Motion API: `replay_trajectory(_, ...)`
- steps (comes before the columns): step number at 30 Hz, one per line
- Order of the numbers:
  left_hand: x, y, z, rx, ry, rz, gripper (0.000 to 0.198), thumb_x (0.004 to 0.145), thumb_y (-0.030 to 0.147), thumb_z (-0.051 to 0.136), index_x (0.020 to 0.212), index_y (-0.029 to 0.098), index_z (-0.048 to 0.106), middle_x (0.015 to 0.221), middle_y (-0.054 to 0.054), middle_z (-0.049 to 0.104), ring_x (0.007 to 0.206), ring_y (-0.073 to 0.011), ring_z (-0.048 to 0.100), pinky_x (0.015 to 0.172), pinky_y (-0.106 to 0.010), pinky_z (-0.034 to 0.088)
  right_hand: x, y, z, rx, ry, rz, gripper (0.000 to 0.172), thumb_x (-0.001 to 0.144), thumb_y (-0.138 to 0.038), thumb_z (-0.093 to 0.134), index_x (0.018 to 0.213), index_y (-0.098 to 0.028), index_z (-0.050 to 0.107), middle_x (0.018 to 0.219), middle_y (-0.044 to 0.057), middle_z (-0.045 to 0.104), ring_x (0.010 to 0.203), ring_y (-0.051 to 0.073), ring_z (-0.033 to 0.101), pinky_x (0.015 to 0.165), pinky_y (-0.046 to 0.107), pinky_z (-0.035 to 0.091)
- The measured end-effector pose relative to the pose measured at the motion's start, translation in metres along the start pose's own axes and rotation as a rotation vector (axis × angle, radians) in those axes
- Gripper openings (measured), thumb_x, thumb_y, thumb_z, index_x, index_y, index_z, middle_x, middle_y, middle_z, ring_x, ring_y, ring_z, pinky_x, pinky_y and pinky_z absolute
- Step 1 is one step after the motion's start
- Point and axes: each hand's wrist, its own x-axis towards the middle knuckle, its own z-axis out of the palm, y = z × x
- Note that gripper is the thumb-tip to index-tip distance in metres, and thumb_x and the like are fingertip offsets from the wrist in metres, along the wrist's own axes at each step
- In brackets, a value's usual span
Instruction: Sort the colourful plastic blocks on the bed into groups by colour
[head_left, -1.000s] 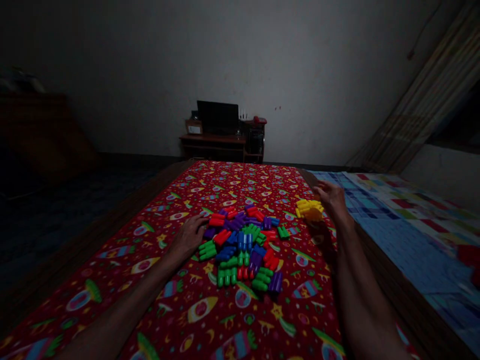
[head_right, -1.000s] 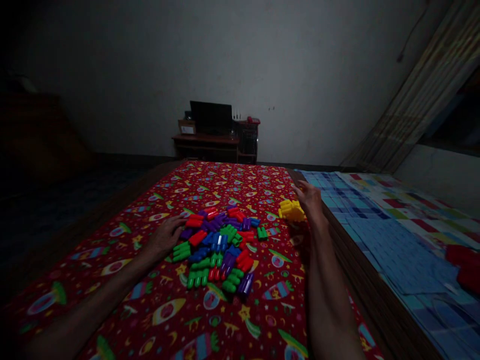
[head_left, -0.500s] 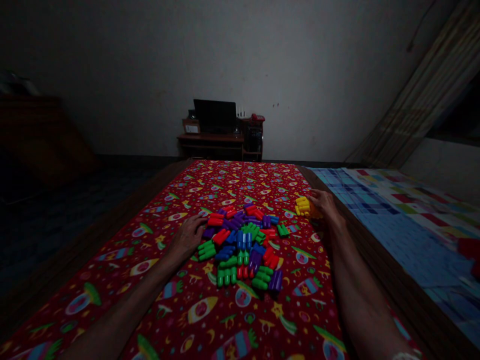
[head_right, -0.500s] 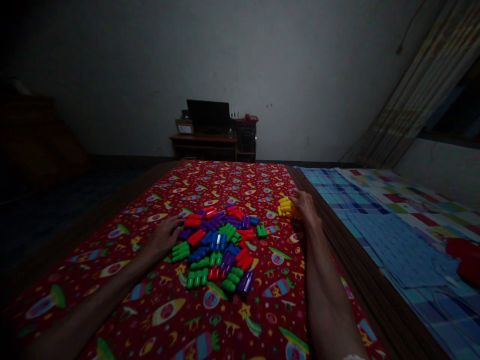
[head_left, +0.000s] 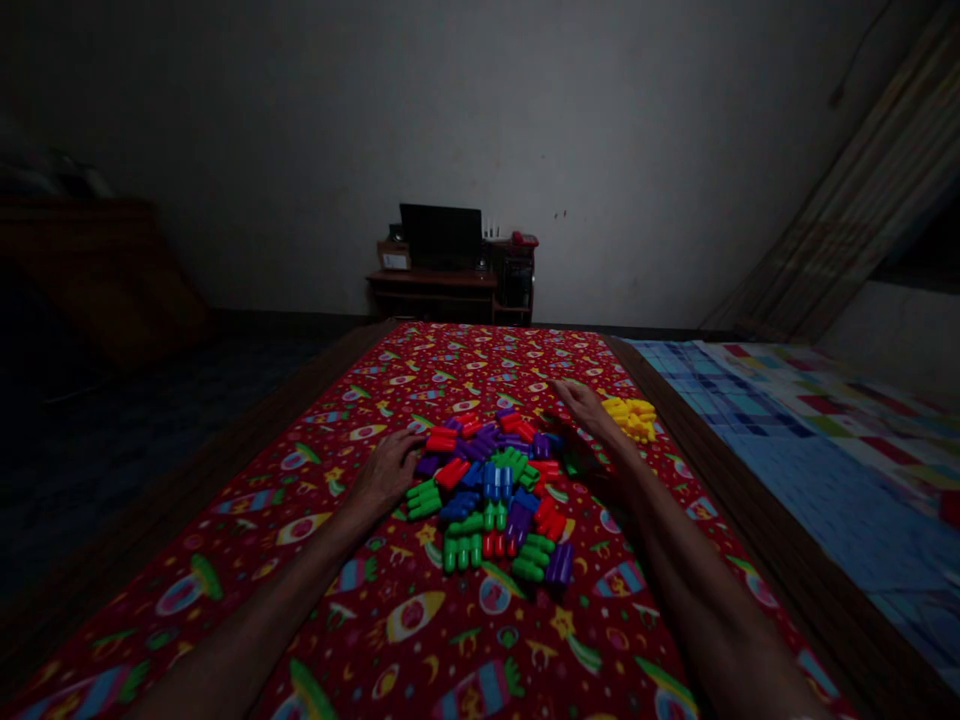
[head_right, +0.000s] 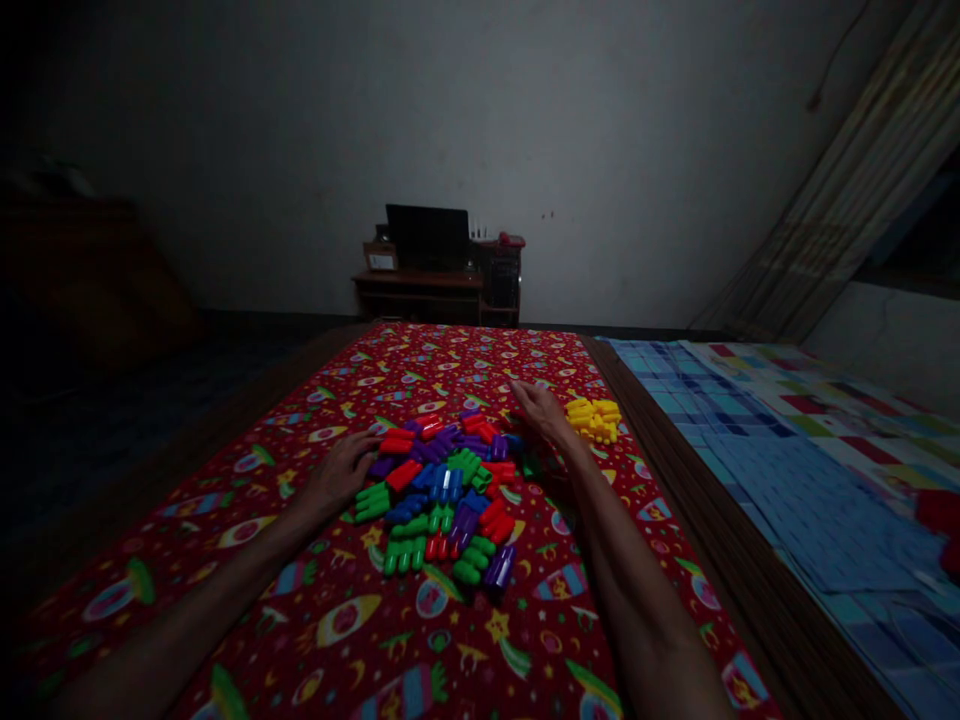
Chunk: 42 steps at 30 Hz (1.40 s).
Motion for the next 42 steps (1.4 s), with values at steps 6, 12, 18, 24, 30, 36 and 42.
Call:
replay_trajectory(6, -0.003, 0.015, -0.011, -0.18, -0.024, -0.203, 0.062, 0.091, 0.048, 0.022, 0.136, 0.011, 0.044, 0.136, -0.016, 0.054, 0.125, -0.0267, 0.051, 0.108, -0.047, 0.037, -0.017, -0.002, 0.05, 0.051, -0.264, -0.002, 0.078, 0.084, -0.076, 0.022, 0.12, -0.021, 0.064, 0.127, 0.009, 0.062, 0.121, 0.026, 0.053, 0.106, 0.043, 0.036)
replay_trajectory(12, 0.0, 0.018, -0.014, -0.316, -0.093, -0.184, 0.071, 0.091, 0.057, 0.016, 0.14, 0.011, 0.041, 0.145, -0.013, 0.046, 0.134, -0.0247, 0.042, 0.114, -0.044, 0.029, -0.019, -0.035, 0.09, 0.123, -0.374, -0.047, 0.078, 0.087, -0.073, 0.022, 0.141, -0.021, 0.046, 0.144, 0.006, 0.047, 0.134, 0.024, 0.041, 0.112, 0.041, 0.028)
replay_trajectory(18, 0.002, 0.009, -0.01, -0.251, -0.116, -0.142, 0.068, 0.092, 0.055, 0.016, 0.133, 0.011, 0.049, 0.139, -0.013, 0.052, 0.131, -0.0242, 0.046, 0.113, -0.043, 0.032, -0.02, -0.048, 0.071, 0.092, -0.239, -0.01, 0.055, 0.097, -0.05, 0.027, 0.13, -0.019, 0.057, 0.12, 0.007, 0.066, 0.113, 0.023, 0.059, 0.097, 0.038, 0.045)
replay_trajectory(24, 0.002, 0.016, -0.014, -0.227, -0.112, -0.047, 0.062, 0.091, 0.055, 0.023, 0.124, 0.014, 0.057, 0.132, -0.013, 0.058, 0.125, -0.0251, 0.051, 0.111, -0.043, 0.035, -0.04, -0.049, 0.051, -0.119, -0.391, -0.068, 0.035, 0.086, -0.034, 0.054, 0.112, -0.017, 0.069, 0.103, 0.007, 0.072, 0.091, 0.023, 0.066, 0.079, 0.031, 0.049)
replay_trajectory(30, 0.001, 0.021, -0.017, -0.225, -0.114, -0.034, 0.056, 0.091, 0.049, 0.028, 0.122, 0.014, 0.057, 0.13, -0.012, 0.06, 0.121, -0.0251, 0.054, 0.107, -0.044, 0.04, -0.05, -0.07, 0.047, -0.238, -0.537, -0.094, 0.03, 0.083, -0.033, 0.061, 0.103, -0.014, 0.072, 0.094, 0.008, 0.073, 0.082, 0.021, 0.065, 0.07, 0.027, 0.046)
replay_trajectory(36, 0.002, 0.02, -0.017, -0.209, -0.105, -0.015, 0.053, 0.09, 0.048, 0.029, 0.12, 0.015, 0.058, 0.126, -0.011, 0.063, 0.119, -0.0248, 0.056, 0.105, -0.041, 0.042, -0.038, -0.058, 0.04, -0.124, -0.393, -0.098, 0.024, 0.077, -0.034, 0.066, 0.092, -0.016, 0.073, 0.086, 0.004, 0.073, 0.078, 0.019, 0.065, 0.068, 0.025, 0.046)
replay_trajectory(42, 0.002, 0.018, -0.016, -0.191, -0.106, -0.042, 0.057, 0.09, 0.05, 0.03, 0.122, 0.013, 0.058, 0.129, -0.014, 0.06, 0.122, -0.027, 0.054, 0.106, -0.044, 0.041, -0.028, -0.017, 0.016, -0.185, 0.131, 0.102, 0.033, 0.087, -0.041, 0.051, 0.095, -0.017, 0.072, 0.09, 0.009, 0.074, 0.081, 0.021, 0.067, 0.072, 0.028, 0.048)
